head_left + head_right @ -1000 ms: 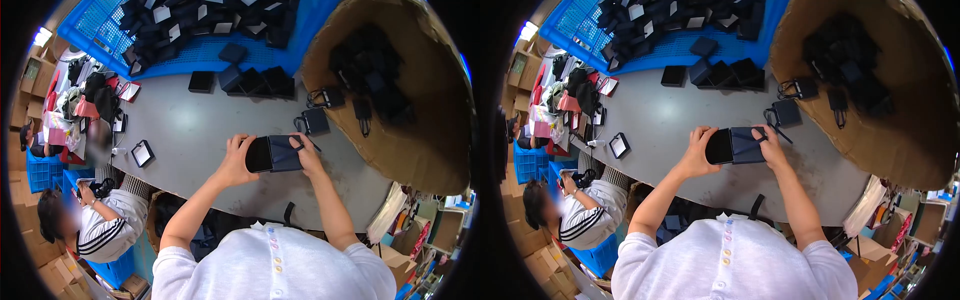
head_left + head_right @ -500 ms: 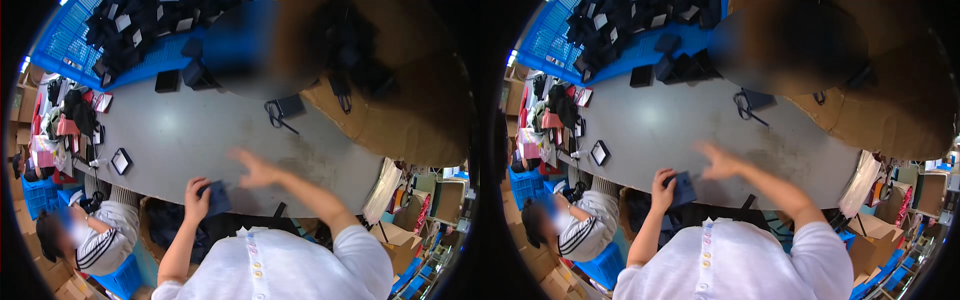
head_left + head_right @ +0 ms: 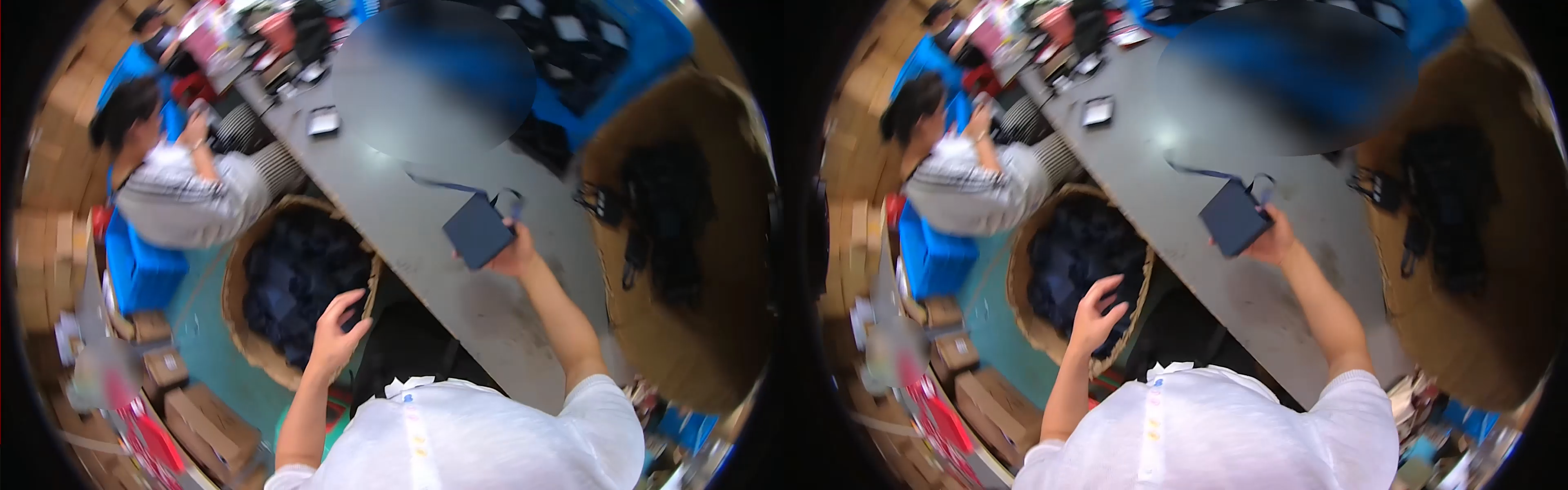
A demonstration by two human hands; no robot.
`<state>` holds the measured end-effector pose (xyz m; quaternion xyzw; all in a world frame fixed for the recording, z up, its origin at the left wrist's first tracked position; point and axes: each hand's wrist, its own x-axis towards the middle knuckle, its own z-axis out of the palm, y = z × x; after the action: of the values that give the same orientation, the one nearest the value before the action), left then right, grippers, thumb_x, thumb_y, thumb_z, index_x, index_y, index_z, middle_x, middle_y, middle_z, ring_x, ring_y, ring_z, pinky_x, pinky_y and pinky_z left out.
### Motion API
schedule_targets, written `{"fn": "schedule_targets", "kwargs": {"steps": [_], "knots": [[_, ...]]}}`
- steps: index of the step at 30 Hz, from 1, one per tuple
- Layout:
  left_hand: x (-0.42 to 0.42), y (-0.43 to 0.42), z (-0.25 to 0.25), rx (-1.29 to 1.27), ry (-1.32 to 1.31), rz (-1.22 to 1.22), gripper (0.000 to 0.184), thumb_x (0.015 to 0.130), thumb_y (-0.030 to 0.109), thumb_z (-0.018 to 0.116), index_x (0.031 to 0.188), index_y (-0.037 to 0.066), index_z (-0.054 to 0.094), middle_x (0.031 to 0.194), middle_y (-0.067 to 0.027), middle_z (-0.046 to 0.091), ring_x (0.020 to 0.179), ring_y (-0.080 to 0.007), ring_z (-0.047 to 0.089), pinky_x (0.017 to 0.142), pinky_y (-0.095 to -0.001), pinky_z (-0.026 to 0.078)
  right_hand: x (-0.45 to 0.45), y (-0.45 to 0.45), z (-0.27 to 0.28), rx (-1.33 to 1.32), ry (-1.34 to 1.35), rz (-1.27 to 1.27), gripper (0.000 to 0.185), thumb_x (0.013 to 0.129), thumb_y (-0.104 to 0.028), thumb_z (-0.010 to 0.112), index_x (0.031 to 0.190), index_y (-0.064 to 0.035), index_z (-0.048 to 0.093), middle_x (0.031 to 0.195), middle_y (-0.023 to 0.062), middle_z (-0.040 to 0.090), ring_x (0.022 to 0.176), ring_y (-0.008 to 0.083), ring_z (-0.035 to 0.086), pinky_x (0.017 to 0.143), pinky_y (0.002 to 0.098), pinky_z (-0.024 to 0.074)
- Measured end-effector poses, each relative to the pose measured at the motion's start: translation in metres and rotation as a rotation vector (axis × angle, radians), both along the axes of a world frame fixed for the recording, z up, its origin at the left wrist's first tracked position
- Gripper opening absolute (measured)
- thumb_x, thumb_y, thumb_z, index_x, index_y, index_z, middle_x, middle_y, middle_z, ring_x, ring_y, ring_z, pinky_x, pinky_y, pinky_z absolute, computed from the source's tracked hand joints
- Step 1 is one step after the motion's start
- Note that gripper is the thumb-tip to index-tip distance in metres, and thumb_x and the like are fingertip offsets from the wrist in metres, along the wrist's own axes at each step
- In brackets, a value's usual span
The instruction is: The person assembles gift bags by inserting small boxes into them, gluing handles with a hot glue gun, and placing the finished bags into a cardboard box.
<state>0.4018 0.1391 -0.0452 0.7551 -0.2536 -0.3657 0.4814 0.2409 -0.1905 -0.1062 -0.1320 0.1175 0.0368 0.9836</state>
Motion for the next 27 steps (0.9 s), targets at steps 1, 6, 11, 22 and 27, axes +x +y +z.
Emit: {"fn": "schedule_targets", "kwargs": {"steps": [1,6,11,22,27], "knots": [[0.001,0.003,0.005,-0.065,0.019,0.028,0.052,0.075,0.011,0.07,0.124,0.004,0.053,0.128,-0.008,0.052,0.12,-0.0216,0.048,0.099,-0.0377,0.04,0.022,0.028,0.006,0.008,0.0,0.078,0.072,0.079,-0.044,0.048,0.137,-0.0029,0.038,0.133,0.0221,0.046,0.114,0.0446,0.051,0.093,0.052,0.0447],[0.008,0.076,0.04,-0.17,0.004,0.225,0.07,0.069,0.018,0.076,0.132,0.007,0.046,0.126,-0.0081,0.052,0.118,-0.0205,0.049,0.099,-0.0374,0.039,0.098,0.167,0.036,-0.08,-0.041,0.77,0.081,0.074,-0.044,0.05,0.141,-0.0031,0.03,0.135,0.0225,0.043,0.112,0.0433,0.052,0.098,0.0532,0.0394],[-0.028,0.212,0.018,-0.269,-0.005,0.465,0.058,0.065,0.007,0.078,0.117,0.002,0.051,0.106,-0.0066,0.057,0.099,-0.0183,0.058,0.09,-0.0329,0.045,0.144,0.308,0.045,-0.382,-0.022,0.96,0.059,0.087,-0.045,0.054,0.13,-0.0069,0.046,0.122,0.0126,0.055,0.104,0.0276,0.058,0.086,0.0472,0.0489],[-0.123,0.491,0.017,-0.026,-0.774,1.185,0.043,0.059,-0.004,0.075,0.097,0.004,0.056,0.099,-0.012,0.056,0.088,-0.0283,0.057,0.074,-0.0341,0.049,0.198,0.602,0.079,-1.341,-0.648,1.002,0.059,0.069,-0.016,0.08,0.121,-0.0048,0.054,0.106,0.0111,0.062,0.092,0.0186,0.058,0.081,0.0325,0.0482],[-0.139,0.545,0.001,0.101,-0.983,1.385,0.044,0.057,-0.008,0.072,0.097,0.003,0.055,0.098,-0.0127,0.055,0.086,-0.0283,0.057,0.071,-0.0347,0.048,0.181,0.701,0.103,-1.267,-0.497,0.9,0.013,0.082,-0.007,0.066,0.093,0.0004,0.067,0.075,-0.0011,0.062,0.068,0.0041,0.052,0.061,0.0191,0.0421]]}}
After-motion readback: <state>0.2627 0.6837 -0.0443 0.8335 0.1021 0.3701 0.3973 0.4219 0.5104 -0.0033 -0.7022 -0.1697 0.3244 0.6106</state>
